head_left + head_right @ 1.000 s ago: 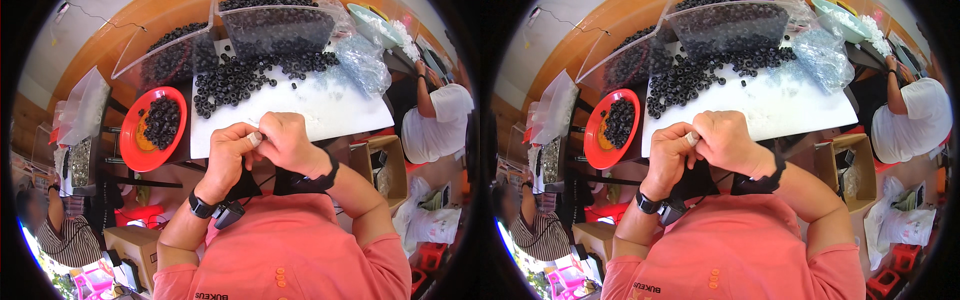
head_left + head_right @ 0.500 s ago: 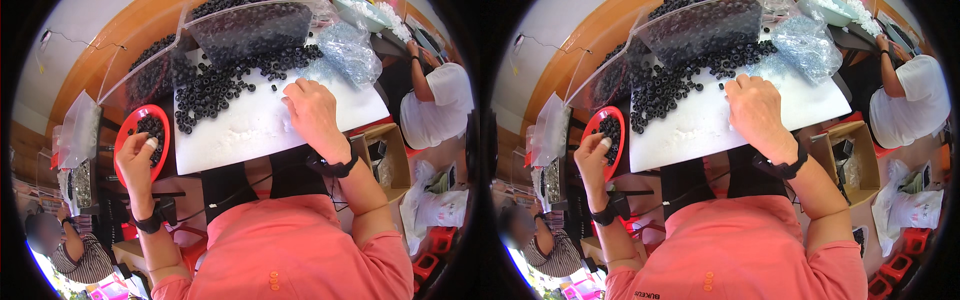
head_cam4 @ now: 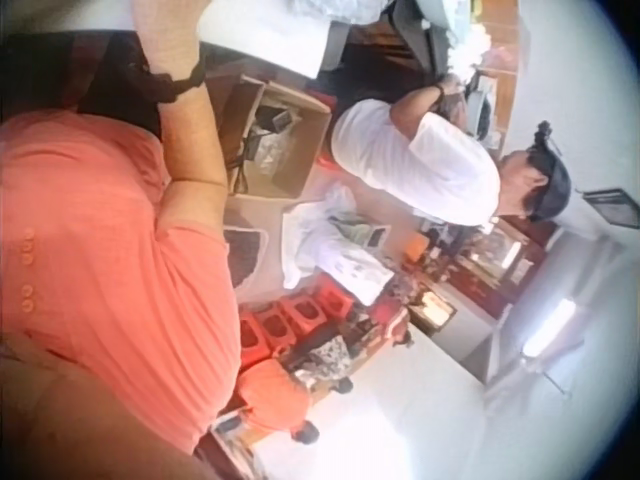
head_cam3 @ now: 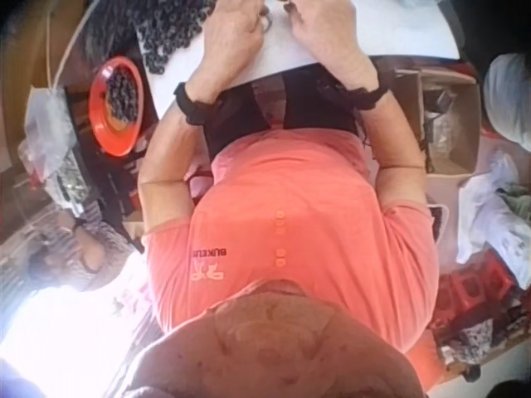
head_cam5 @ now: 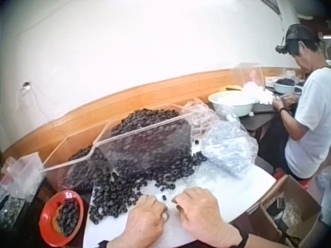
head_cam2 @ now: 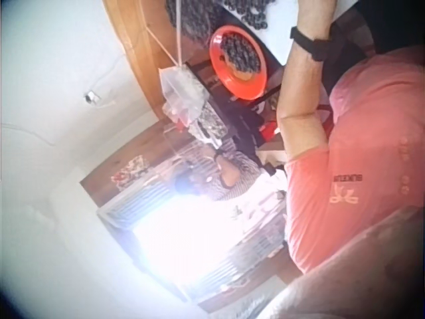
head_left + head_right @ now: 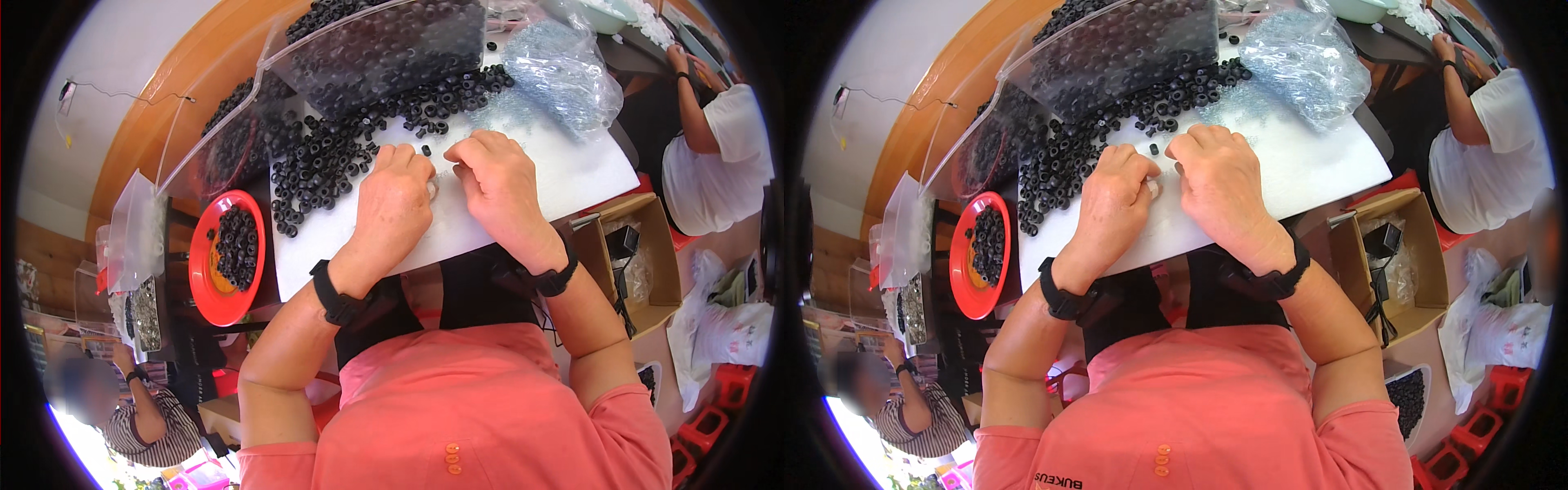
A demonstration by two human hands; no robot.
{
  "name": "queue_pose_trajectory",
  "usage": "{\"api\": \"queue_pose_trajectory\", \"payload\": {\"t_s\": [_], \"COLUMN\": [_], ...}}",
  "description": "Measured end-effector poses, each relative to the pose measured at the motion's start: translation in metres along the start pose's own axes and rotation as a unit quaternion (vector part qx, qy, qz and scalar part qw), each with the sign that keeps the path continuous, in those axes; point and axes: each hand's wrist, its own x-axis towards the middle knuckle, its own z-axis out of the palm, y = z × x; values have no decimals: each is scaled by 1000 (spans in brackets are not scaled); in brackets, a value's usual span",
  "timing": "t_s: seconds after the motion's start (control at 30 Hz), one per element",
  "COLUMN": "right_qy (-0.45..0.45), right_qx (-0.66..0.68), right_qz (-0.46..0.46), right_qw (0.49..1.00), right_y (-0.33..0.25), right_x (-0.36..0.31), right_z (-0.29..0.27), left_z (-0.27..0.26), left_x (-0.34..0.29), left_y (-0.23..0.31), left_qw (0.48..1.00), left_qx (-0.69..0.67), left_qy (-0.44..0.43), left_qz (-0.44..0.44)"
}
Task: Assembling small black plastic cord locks or shoe toggles by hand at a production table.
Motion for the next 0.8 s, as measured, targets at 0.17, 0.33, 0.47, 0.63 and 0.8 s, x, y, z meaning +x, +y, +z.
{"api": "queue_pose_trajectory", "payload": {"t_s": [0.17, 0.33, 0.47, 0.63, 0.8], "right_qy": [22, 33, 39, 19, -80], "right_qx": [46, 81, 103, 204, 371], "right_qz": [22, 30, 39, 60, 172], "right_qw": [998, 996, 993, 977, 909], "right_y": [6, 7, 5, 1, -8], "right_x": [-1, -3, -1, 6, 11], "right_z": [0, 3, 1, 0, 1], "left_z": [-4, 5, 7, -6, -6], "left_x": [-1, 2, 3, -2, -6], "left_y": [6, 7, 2, 10, 10], "left_qw": [997, 999, 999, 983, 947], "left_qx": [-61, -40, -28, -155, -275], "left_qy": [14, 28, 30, 16, 47], "left_qz": [-35, 1, -2, -100, -159]}}
